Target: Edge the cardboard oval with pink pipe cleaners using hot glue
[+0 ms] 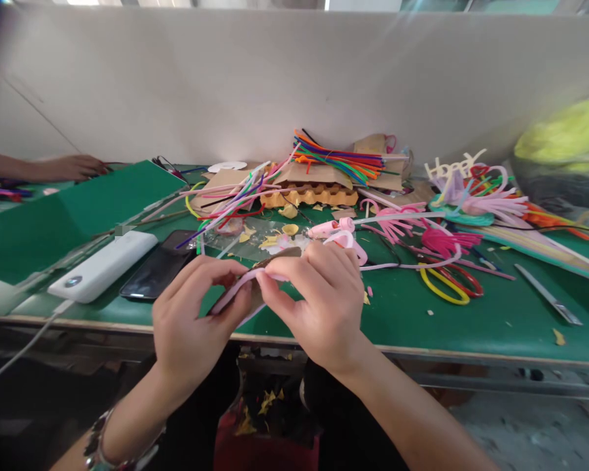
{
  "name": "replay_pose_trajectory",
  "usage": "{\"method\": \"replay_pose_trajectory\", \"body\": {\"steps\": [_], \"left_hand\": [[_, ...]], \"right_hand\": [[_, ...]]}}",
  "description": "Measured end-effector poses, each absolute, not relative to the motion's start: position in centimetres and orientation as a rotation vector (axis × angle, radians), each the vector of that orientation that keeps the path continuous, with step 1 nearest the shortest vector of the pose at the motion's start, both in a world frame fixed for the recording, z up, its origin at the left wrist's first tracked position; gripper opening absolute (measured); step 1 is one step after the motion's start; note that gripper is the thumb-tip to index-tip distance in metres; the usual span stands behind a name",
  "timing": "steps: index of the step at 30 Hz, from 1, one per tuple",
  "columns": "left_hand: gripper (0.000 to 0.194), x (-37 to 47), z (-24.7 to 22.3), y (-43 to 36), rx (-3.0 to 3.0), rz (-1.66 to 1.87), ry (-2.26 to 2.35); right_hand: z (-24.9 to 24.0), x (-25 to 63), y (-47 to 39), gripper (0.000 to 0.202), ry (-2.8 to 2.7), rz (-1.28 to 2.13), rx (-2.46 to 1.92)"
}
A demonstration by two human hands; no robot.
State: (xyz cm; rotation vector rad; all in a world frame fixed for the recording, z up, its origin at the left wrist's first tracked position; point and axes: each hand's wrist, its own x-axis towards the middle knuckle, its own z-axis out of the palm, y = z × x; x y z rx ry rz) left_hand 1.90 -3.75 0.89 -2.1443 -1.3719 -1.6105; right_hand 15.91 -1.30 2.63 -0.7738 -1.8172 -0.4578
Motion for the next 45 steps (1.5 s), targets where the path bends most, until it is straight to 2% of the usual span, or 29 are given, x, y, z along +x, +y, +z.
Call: {"method": "replay_pose_trajectory", "body": {"steps": [10,27,45], "left_hand": [[0.013,1.98,0.94,-3.64,-2.111,-1.513,-1.318],[0.014,1.68,0.6,-3.34,-2.142,-1.601,-1.326],[0.012,1.76,0.42,-3.29,-2.172,-1.605,-1.272]], "right_hand": [[2.47,15.84,-1.19,0.014,-1.823,-0.394,-0.798],[2.55,16.46,-0.36,0.01,-1.872,-0.238,-0.677],[2.35,16.34,-0.4,0.014,-1.874,-0.253,-0.737]]}}
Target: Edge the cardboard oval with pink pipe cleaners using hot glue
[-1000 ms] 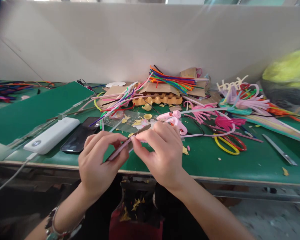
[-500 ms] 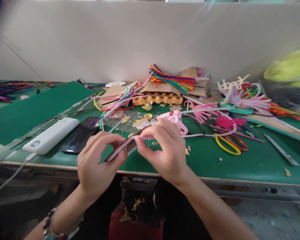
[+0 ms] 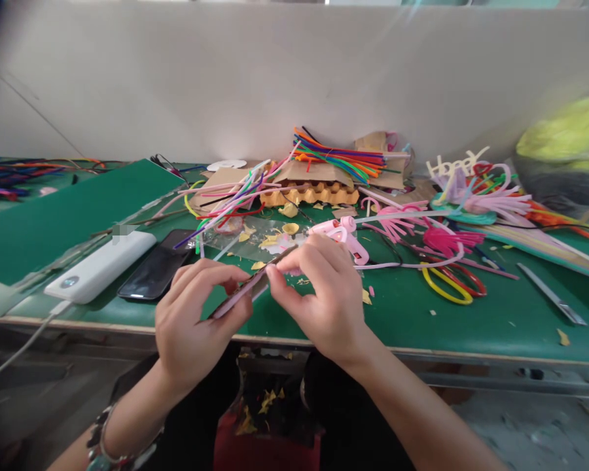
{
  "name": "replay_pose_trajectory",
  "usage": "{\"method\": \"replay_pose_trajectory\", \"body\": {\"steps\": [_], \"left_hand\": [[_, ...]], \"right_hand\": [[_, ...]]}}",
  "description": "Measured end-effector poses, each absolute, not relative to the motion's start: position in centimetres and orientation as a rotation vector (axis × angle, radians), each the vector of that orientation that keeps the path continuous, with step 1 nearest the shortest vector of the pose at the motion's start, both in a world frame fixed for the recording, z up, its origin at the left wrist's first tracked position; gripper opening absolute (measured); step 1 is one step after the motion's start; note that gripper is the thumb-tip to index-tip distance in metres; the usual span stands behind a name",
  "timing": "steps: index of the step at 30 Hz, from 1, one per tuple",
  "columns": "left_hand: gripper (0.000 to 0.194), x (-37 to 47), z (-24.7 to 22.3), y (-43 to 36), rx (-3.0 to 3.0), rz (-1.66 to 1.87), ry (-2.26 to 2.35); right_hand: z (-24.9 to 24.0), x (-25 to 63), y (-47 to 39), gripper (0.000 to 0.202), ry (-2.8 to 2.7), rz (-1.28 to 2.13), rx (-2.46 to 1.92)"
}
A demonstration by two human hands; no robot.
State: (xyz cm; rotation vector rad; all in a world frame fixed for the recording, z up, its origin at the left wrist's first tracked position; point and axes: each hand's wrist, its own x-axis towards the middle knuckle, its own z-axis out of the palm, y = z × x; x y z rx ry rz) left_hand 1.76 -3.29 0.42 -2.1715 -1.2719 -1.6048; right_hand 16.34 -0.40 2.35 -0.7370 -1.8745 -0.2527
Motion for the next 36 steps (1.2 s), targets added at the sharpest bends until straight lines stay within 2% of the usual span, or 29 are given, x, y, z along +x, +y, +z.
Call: {"method": "replay_pose_trajectory", "body": {"steps": [4,9,13,26,33,36], "left_hand": [[0.012,1.8,0.5,-3.2,-2.25,-1.748,-1.375],[0.01,1.5,0.8,-3.0,-2.305,-1.839,-1.357],[0.005,1.1,1.1,-2.9,-2.351,-1.783,-1.359],[0.008,0.6,1.5,-3.6,-2.114,-1.436,-1.378],[0.012,0.7,1.7,-3.7,-2.088,-1.42,-1.422],[0.007,0.8,1.8,-3.8,-2.131,-1.451,-1.453]], "right_hand": [[2.3,16.6,-0.1,0.007,-1.892,-0.185,-0.737],[2.4,16.9,0.2,0.008,-1.951,-0.156,-0.748],[2.5,16.9,0.2,0.006,-1.958,-0.203,-0.761],[2.9,16.2,-0.9,0.009,-1.961,-0.329,-0.778],[2.9,16.2,-1.2,0.008,-1.986,-0.39,-0.78],[2.9,16.1,-1.2,0.008,-1.981,-0.425,-0.778]]}}
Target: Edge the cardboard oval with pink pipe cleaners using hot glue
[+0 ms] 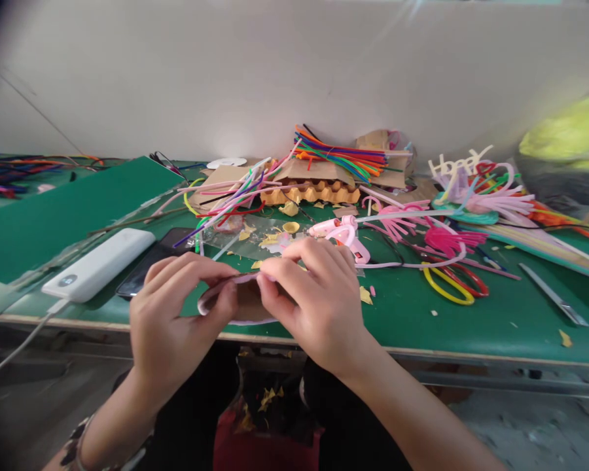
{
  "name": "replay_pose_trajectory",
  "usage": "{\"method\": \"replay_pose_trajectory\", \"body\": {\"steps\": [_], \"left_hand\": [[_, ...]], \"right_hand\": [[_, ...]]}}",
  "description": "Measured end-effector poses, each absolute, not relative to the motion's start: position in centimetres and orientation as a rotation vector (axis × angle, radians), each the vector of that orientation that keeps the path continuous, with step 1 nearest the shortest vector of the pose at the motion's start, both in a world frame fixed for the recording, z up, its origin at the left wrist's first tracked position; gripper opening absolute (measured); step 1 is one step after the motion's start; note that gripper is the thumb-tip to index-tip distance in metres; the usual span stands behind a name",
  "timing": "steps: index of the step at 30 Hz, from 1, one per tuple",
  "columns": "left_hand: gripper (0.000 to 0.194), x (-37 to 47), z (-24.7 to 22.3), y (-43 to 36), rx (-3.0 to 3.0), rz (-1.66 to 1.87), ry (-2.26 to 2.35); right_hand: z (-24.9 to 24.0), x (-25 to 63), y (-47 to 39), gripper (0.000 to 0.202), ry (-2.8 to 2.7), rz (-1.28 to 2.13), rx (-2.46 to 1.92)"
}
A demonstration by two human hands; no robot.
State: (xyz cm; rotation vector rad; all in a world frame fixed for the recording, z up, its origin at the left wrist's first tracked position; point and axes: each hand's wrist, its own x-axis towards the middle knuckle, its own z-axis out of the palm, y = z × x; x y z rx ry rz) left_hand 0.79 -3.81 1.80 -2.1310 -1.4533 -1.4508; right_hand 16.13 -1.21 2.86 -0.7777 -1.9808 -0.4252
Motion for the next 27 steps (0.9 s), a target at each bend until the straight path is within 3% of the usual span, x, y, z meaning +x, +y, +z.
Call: {"method": "replay_pose_trajectory", "body": {"steps": [5,14,20,27], "left_hand": [[0.0,0.96,1.88,-3.77,-2.177,-1.5,-1.446],[0.011,0.97,1.85,-3.76,-2.149,-1.518,-1.478],[0.004,1.25,2.11,-3.8,-2.187,-1.507,-1.493],[0.012,1.16,2.24,-3.74,-2.213,-1.536,-1.536]], "right_hand": [[2.84,15.99,-1.29,0.007,-1.986,-0.42,-0.773],[2.77,15.77,-1.52,0.007,-1.993,-0.388,-0.783],[2.75,15.6,-1.65,0.008,-1.989,-0.354,-0.776],[2.49,15.76,-1.48,0.003,-1.998,-0.289,-0.76]]}}
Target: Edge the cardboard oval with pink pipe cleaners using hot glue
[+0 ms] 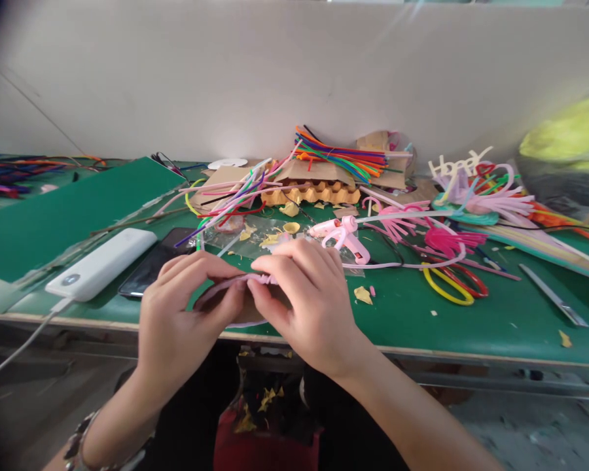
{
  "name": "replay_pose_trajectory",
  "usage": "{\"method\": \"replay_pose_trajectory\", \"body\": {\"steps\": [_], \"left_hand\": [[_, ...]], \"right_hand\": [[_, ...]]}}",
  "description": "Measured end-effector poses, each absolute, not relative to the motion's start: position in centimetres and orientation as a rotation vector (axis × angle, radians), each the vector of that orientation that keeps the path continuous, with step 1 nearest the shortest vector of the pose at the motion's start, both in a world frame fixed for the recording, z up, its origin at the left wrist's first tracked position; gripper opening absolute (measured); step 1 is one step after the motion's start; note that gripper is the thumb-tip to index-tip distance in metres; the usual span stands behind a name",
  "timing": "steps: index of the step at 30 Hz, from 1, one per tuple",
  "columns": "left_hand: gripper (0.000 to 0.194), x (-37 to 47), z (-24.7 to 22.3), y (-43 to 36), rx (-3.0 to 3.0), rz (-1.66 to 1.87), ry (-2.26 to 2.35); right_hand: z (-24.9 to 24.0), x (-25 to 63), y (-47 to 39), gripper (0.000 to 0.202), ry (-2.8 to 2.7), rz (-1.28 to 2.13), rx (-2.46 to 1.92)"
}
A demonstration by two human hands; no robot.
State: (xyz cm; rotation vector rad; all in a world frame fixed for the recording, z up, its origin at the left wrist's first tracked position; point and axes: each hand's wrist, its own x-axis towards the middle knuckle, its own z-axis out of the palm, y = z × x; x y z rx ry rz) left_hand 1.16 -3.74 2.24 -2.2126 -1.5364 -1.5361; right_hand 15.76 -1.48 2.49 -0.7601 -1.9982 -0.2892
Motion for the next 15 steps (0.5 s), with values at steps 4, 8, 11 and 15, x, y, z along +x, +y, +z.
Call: {"method": "replay_pose_trajectory", "body": {"steps": [4,8,11,15], "left_hand": [[0.013,1.15,2.29,-3.68,-2.186,-1.543,-1.577],[0.013,1.13,2.28,-3.62,-2.177,-1.544,-1.576],[0.012,1.13,2.28,-3.57,-2.186,-1.542,-1.574],[0.013,1.08,2.41,-3.65,-2.178,-1.541,-1.567]], "right_hand": [[2.5,15.96,-1.34,0.008,-1.991,-0.242,-0.725],[2.66,16.1,-1.44,0.006,-2.001,-0.252,-0.717],[2.67,16.15,-1.64,0.008,-2.013,-0.333,-0.719],[2.45,16.17,-1.82,0.008,-2.029,-0.407,-0.726]]}}
